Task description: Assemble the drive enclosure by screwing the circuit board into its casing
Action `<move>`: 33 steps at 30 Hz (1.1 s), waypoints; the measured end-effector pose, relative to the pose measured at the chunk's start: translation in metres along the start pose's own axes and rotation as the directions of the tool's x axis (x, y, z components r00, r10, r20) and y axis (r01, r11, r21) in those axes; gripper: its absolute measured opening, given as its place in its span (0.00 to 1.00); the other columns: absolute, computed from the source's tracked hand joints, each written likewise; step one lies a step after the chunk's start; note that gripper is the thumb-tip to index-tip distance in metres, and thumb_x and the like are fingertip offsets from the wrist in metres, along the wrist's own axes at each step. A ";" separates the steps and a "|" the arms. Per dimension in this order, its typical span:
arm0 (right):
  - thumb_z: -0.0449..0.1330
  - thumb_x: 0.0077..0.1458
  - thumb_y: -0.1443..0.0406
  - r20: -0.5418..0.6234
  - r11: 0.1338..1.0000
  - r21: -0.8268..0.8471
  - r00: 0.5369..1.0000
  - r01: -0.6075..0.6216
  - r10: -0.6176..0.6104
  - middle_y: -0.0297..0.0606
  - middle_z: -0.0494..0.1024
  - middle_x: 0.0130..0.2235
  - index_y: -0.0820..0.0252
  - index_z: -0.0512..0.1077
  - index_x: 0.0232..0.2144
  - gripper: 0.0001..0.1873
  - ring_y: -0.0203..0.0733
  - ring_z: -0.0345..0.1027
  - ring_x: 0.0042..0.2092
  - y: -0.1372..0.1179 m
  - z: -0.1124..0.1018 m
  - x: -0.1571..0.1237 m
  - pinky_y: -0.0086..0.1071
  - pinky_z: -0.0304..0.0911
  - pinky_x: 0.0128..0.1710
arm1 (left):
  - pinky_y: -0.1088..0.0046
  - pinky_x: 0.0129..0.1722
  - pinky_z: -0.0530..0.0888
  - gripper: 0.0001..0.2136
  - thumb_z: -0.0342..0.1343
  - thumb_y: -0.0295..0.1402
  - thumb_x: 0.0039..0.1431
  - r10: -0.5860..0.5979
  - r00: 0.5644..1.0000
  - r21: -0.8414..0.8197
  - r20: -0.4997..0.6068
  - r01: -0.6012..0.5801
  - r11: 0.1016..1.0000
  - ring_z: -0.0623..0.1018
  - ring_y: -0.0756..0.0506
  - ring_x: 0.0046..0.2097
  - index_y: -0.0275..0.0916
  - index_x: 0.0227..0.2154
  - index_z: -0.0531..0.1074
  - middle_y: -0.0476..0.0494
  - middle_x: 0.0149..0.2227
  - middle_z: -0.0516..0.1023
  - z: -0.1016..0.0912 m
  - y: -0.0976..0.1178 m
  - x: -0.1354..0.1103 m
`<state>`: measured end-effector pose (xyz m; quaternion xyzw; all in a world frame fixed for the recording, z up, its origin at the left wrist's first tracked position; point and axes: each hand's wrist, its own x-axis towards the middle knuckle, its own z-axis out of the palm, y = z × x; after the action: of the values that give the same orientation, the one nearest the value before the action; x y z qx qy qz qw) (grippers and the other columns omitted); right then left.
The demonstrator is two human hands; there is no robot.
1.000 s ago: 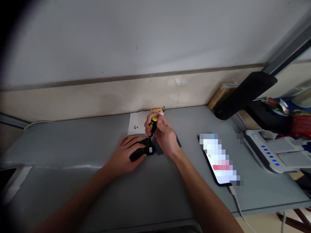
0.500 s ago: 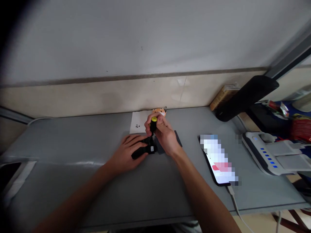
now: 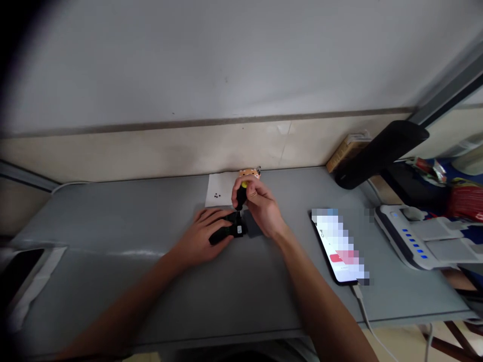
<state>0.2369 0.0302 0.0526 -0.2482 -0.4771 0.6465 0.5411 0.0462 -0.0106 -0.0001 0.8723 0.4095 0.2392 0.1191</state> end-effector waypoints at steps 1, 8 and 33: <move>0.63 0.58 0.46 0.005 1.000 0.010 1.000 -0.008 0.007 0.34 0.68 0.29 0.54 0.71 0.32 0.19 0.40 0.61 0.30 -0.001 0.002 0.000 0.37 0.58 0.33 | 0.53 0.57 0.68 0.06 0.57 0.33 0.64 0.001 1.000 -0.007 0.000 -0.001 1.000 0.76 0.39 0.55 0.43 0.43 0.75 0.42 0.54 0.79 0.000 0.000 0.000; 0.62 0.61 0.48 -0.055 0.992 0.068 0.994 0.103 -0.099 0.26 0.60 0.24 0.51 0.64 0.35 0.18 0.35 0.49 0.24 0.013 0.014 -0.002 0.32 0.49 0.27 | 0.54 0.58 0.68 0.06 0.57 0.34 0.64 0.014 1.000 -0.009 0.000 -0.014 1.000 0.75 0.39 0.56 0.43 0.42 0.75 0.42 0.55 0.79 -0.001 -0.001 0.001; 0.64 0.55 0.43 -0.108 0.999 0.008 0.993 0.039 -0.038 0.33 0.69 0.31 0.53 0.65 0.32 0.23 0.38 0.62 0.31 0.008 0.007 0.001 0.35 0.61 0.32 | 0.54 0.57 0.70 0.06 0.57 0.36 0.66 0.009 1.000 0.002 0.005 -0.009 1.000 0.75 0.39 0.56 0.43 0.42 0.75 0.41 0.54 0.79 -0.002 -0.001 0.001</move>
<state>0.2270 0.0294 0.0487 -0.2710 -0.4485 0.6241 0.5796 0.0450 -0.0088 0.0015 0.8748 0.4054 0.2374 0.1183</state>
